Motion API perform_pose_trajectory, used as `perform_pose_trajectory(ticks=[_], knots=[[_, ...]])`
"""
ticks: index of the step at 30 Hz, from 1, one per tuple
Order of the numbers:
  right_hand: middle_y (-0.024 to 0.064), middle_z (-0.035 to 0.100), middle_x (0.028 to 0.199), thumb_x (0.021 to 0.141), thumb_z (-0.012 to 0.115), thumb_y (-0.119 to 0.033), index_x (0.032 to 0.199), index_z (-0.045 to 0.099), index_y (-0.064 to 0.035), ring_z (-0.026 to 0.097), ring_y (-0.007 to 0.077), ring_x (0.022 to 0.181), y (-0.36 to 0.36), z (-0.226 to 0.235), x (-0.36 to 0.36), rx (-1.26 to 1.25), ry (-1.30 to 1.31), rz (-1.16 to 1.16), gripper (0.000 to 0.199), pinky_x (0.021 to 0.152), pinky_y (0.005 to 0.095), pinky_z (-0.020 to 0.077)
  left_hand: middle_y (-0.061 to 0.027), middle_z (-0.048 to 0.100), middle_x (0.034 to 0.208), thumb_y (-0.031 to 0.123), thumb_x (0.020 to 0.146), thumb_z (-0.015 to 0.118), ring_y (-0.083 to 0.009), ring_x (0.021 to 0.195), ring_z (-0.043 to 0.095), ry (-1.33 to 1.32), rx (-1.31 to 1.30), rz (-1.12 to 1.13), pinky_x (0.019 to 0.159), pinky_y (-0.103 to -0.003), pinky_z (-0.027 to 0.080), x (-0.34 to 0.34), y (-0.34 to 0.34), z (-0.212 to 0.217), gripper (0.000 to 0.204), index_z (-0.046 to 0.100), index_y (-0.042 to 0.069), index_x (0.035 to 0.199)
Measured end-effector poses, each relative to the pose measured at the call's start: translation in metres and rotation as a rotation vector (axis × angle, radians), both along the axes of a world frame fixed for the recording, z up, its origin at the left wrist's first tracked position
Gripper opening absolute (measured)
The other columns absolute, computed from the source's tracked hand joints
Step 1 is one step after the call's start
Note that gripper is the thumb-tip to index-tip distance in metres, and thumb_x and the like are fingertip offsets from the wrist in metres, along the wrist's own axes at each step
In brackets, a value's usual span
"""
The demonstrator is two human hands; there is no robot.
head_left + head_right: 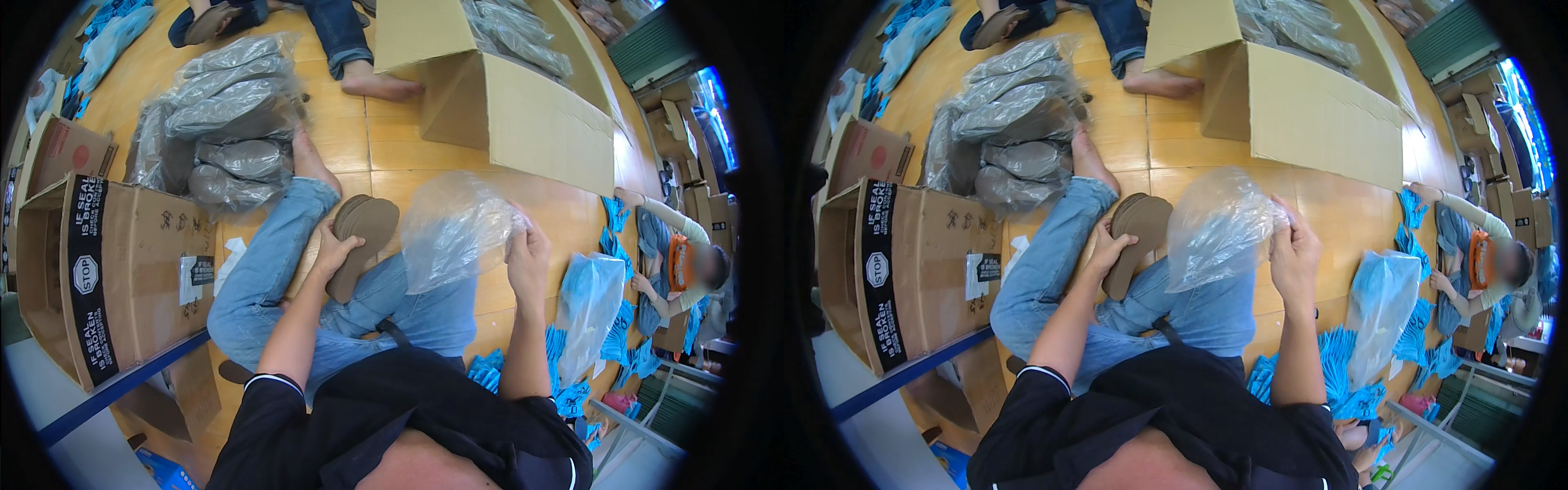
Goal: The person sits on the floor and repeatedly picks up, inspects, and stacks brown shoe insoles. They handle the insoles one by one, turning them over to check the tread pattern, and place them into a neat pile on the floor.
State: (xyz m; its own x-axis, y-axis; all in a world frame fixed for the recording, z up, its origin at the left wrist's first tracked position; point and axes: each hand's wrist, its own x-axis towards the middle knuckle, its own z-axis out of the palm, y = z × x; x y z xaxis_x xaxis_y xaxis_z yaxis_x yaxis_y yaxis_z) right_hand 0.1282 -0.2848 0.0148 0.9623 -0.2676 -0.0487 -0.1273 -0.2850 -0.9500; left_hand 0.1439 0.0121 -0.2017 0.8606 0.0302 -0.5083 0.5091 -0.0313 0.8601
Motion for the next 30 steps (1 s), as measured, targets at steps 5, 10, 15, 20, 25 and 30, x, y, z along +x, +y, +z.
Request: perform_pose_trajectory(ticks=[5,10,15,20,25,30], knots=[[-0.0056,0.046,0.062,0.098,0.052,-0.017,0.123,0.061,-0.0002,0.041,0.0027,0.055,0.022,0.011,0.015,-0.036,-0.026,0.025,0.031,0.050,0.0220,0.0356,-0.0319,0.033,0.140,0.038,0.061,0.077,-0.0419,0.132,0.034,-0.093,0.415,-0.151,0.110,-0.041,0.030,-0.006,-0.020,-0.002,0.115,0.013,-0.004,0.148],[0.0032,0.048,0.058,0.097,0.055,-0.023,0.122,0.061,-0.0022,0.045,0.0084,0.052,0.056,0.027,0.039,-0.276,-0.104,0.134,0.033,0.050,0.0278,0.0376,-0.0241,0.045,0.135,0.038,0.070,0.068,-0.0356,0.118,0.049,0.103,-0.231,0.085,0.099,-0.039,0.041,0.000,-0.002,-0.004,0.091,0.031,-0.003,0.143],[0.0131,0.056,0.060,0.094,0.057,-0.027,0.118,0.064,-0.0040,0.054,0.0217,0.052,0.072,0.035,0.046,-0.438,-0.135,0.236,0.033,0.054,0.0340,0.0425,-0.0140,0.061,0.116,0.044,0.075,0.061,-0.0277,0.105,0.059,0.162,-0.685,0.383,0.087,-0.039,0.049,-0.034,0.053,0.051,0.064,0.054,0.004,0.125],[0.0178,0.067,0.076,0.095,0.054,-0.031,0.116,0.066,-0.0081,0.065,0.0343,0.069,0.104,0.022,0.049,-0.523,-0.204,0.365,0.034,0.064,0.0421,0.0506,-0.0147,0.058,0.121,0.043,0.070,0.062,-0.0301,0.105,0.059,-0.187,-0.949,0.469,0.086,-0.040,0.051,-0.095,0.083,0.153,0.075,0.049,0.002,0.131],[0.0187,0.068,0.083,0.094,0.051,-0.037,0.108,0.070,-0.0117,0.066,0.0368,0.078,0.143,0.019,0.036,-0.594,-0.135,0.604,0.034,0.068,0.0466,0.0518,-0.0135,0.057,0.122,0.033,0.069,0.063,-0.0254,0.109,0.057,-0.115,-0.848,0.311,0.093,-0.038,0.047,-0.133,0.069,0.193,0.075,0.045,0.001,0.134],[0.0191,0.068,0.085,0.096,0.052,-0.035,0.110,0.068,-0.0067,0.066,0.0273,0.078,0.146,0.034,0.024,-0.353,0.053,0.773,0.036,0.070,0.0368,0.0507,-0.0124,0.053,0.121,0.028,0.069,0.066,-0.0226,0.104,0.057,-0.118,-0.755,0.145,0.087,-0.035,0.049,-0.134,0.047,0.187,0.077,0.040,0.001,0.136]])
